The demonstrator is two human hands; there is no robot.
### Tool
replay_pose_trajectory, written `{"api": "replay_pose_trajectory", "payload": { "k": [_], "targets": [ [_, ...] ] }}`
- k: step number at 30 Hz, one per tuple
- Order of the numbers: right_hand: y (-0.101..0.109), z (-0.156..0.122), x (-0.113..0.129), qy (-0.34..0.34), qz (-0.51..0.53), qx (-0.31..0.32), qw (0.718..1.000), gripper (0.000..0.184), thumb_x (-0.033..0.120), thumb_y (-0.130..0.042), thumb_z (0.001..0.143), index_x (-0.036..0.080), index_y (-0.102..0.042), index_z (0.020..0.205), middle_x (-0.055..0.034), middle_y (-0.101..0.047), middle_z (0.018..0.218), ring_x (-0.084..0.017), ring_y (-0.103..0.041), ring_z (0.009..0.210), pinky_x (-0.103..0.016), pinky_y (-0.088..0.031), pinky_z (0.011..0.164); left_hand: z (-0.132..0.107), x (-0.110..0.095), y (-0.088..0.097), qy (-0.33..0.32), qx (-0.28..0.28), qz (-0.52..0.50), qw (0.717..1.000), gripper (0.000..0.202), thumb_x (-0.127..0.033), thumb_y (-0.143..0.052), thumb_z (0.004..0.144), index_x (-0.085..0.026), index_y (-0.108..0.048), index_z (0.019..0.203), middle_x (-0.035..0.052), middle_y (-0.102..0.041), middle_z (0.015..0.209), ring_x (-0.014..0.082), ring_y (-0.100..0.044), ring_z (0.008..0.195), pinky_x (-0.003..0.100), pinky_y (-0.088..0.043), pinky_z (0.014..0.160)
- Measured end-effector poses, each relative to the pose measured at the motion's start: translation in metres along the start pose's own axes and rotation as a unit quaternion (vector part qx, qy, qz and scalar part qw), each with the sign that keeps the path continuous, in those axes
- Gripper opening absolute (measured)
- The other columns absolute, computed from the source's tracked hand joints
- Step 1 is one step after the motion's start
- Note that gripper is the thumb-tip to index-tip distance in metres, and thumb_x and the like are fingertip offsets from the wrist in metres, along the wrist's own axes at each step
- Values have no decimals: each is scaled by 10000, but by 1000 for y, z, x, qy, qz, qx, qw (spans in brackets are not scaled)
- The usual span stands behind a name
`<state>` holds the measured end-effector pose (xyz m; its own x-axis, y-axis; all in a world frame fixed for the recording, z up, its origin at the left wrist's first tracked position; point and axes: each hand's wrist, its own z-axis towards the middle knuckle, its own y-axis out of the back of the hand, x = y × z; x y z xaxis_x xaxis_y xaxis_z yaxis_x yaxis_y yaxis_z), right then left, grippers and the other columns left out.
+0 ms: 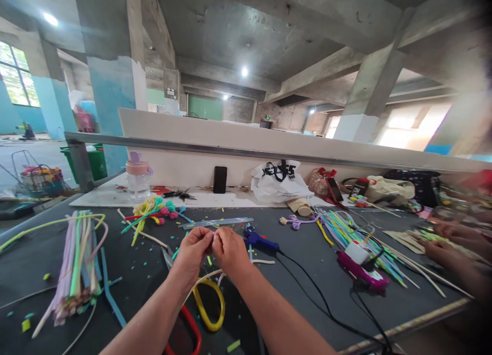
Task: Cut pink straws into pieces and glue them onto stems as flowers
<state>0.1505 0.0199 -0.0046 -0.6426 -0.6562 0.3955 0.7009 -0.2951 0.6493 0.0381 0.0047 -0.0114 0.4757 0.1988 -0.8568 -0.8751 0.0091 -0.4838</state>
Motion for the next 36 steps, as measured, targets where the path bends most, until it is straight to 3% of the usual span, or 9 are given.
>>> {"api": "replay_pose_trajectory", "payload": {
  "k": [6, 13, 17, 20, 23, 27, 32, 36],
  "targets": [
    [2, 3, 2, -59, 167, 16, 984, 253, 306, -361, 833, 196, -388, 607, 31, -389, 570, -113, -376, 557, -235, -304, 548, 0, -3, -2, -60, -30, 54, 996, 145, -234, -672, 630, -154, -554, 600, -64, -484, 499, 54, -368, 476, 173, -290, 481],
    [5, 5, -3, -143, 373, 117, 909, 307, 447, -357, 854, 210, -381, 661, 56, -311, 548, -81, -304, 439, -202, -327, 425, 0, -12, -2, -82, 4, 97, 992, 130, -254, -660, 672, -160, -588, 620, -50, -492, 511, 78, -397, 511, 192, -318, 519],
    [9, 6, -6, -160, 427, 144, 878, 341, 524, -384, 838, 210, -382, 703, 57, -300, 598, -63, -217, 429, -186, -279, 384, 0, -14, 0, -77, 27, 93, 992, 180, -298, -661, 678, -177, -634, 809, -19, -576, 649, 97, -457, 566, 212, -366, 561],
    [11, 5, -5, -164, 433, 165, 871, 363, 541, -405, 827, 204, -396, 690, 65, -292, 569, -58, -204, 412, -182, -244, 364, 1, -13, 3, -84, 25, 97, 991, 166, -282, -677, 657, -171, -646, 777, -6, -589, 675, 109, -478, 609, 217, -379, 592],
    [9, 4, -5, -161, 412, 174, 880, 367, 527, -396, 839, 198, -423, 678, 73, -285, 521, -61, -220, 395, -188, -248, 362, 4, -10, 7, -91, 16, 111, 989, 106, -262, -674, 660, -164, -637, 676, -18, -562, 610, 106, -455, 595, 212, -362, 585],
    [6, 6, -8, -140, 348, 135, 917, 329, 496, -452, 826, 187, -501, 724, 65, -338, 507, -81, -304, 426, -205, -290, 414, 8, -7, 10, -92, -10, 131, 987, 118, -269, -665, 668, -159, -635, 639, -37, -514, 537, 93, -409, 541, 207, -320, 538],
    [8, 10, -11, -74, 245, 58, 965, 253, 419, -554, 779, 179, -563, 701, 12, -477, 608, -128, -416, 590, -241, -329, 565, 6, -7, 5, -94, -21, 140, 986, 191, -317, -656, 663, -157, -599, 574, -52, -451, 477, 87, -374, 491, 212, -298, 508],
    [11, 10, -10, -19, 198, 59, 978, 286, 385, -484, 834, 185, -556, 644, 2, -474, 611, -138, -421, 614, -256, -323, 609, 5, -6, 3, -93, -23, 138, 986, 181, -330, -632, 678, -166, -584, 618, -51, -463, 490, 91, -387, 494, 213, -307, 509]
  ]
}}
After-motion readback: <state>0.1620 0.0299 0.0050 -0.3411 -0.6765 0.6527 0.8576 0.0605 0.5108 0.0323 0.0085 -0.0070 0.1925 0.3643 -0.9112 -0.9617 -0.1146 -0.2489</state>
